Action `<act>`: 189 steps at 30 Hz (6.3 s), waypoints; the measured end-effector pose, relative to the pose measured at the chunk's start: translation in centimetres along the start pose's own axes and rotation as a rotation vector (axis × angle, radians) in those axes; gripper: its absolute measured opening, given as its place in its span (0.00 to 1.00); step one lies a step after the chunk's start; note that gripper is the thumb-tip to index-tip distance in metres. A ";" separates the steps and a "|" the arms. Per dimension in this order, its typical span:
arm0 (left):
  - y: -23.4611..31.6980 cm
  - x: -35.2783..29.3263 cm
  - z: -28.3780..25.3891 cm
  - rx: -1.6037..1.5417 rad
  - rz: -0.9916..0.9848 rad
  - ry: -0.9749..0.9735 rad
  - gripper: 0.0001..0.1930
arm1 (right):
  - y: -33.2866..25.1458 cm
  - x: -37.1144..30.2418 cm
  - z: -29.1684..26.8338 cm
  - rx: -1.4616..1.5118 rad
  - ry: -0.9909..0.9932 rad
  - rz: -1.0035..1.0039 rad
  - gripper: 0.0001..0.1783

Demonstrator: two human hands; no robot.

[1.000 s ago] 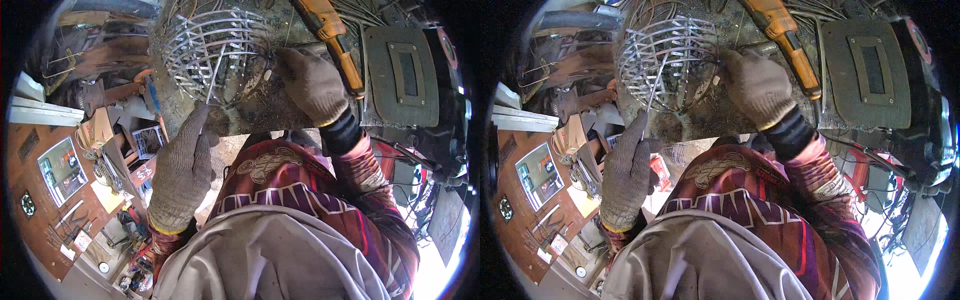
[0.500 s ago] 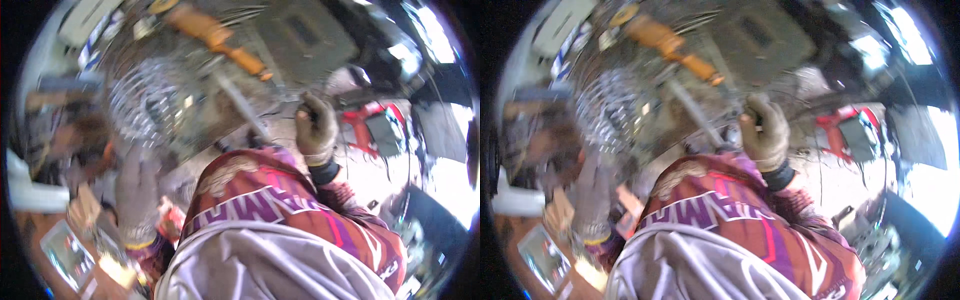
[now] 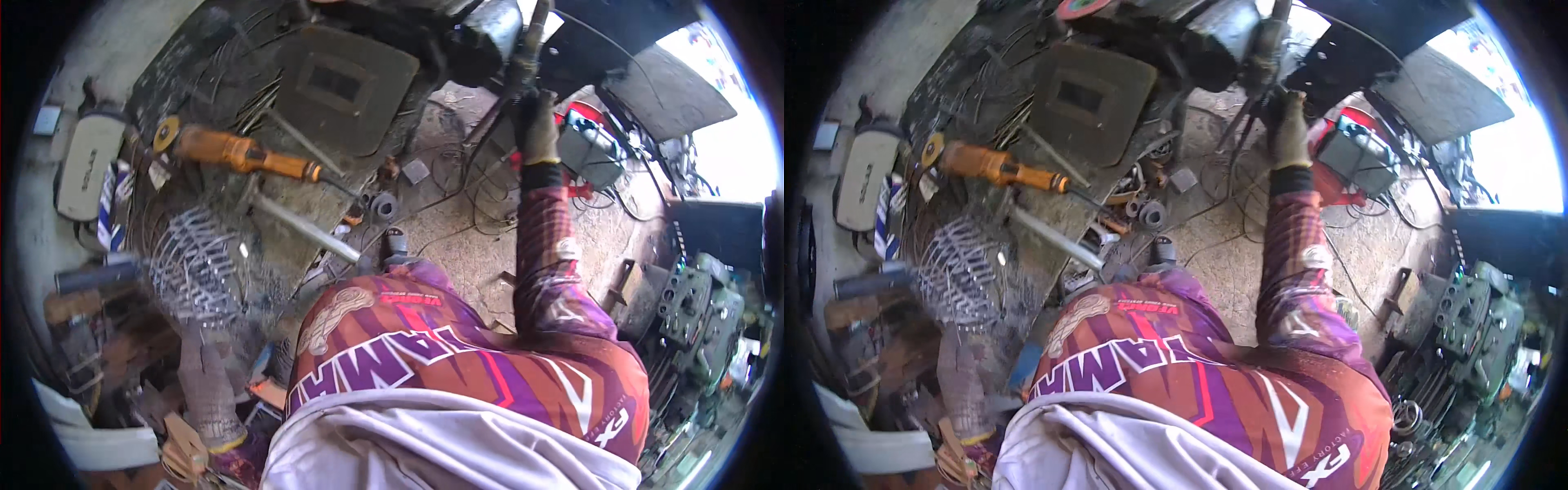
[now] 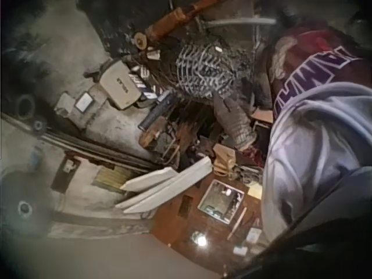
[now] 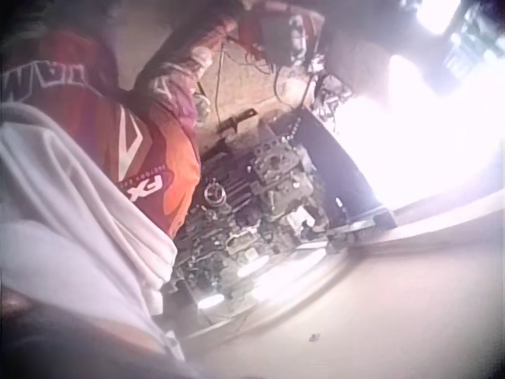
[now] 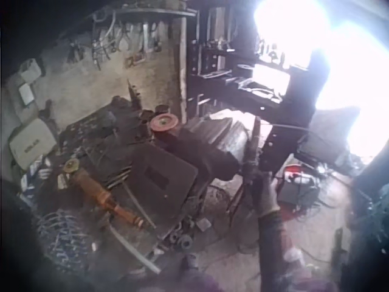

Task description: The person welds metal rods onto a circular metal frame using a welding tool, then uses a hammer and a pipe wrench to adjust and secure parts of the structure before grinding the welded joints with an angle grinder.

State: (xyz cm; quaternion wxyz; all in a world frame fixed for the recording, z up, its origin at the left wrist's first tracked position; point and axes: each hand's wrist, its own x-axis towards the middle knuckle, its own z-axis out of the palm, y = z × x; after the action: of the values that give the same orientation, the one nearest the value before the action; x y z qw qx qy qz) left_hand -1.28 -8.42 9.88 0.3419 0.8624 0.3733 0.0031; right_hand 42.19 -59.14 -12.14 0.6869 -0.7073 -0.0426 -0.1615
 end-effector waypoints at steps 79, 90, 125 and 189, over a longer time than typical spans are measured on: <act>5.1 -1.4 1.9 0.180 -0.124 0.066 0.24 | -16.9 -9.3 24.9 -0.485 -0.948 -0.235 0.36; 3.8 -2.7 1.5 0.421 -0.078 -0.040 0.22 | -18.0 -9.5 24.5 -0.608 -0.996 -0.135 0.35; 6.3 -1.6 2.2 0.181 -0.051 0.132 0.21 | -18.1 -9.7 24.6 -0.537 -0.976 -0.117 0.37; 3.6 -2.1 2.2 0.938 0.245 0.123 0.18 | -15.4 -10.5 24.2 -0.552 -0.987 -0.427 0.34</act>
State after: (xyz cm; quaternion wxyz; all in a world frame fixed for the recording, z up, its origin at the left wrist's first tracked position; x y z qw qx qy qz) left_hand 0.07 -12.83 10.86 -0.1092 0.9592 0.2499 -0.0745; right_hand 32.04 -32.78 -0.53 0.3294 -0.8266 -0.4539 0.0466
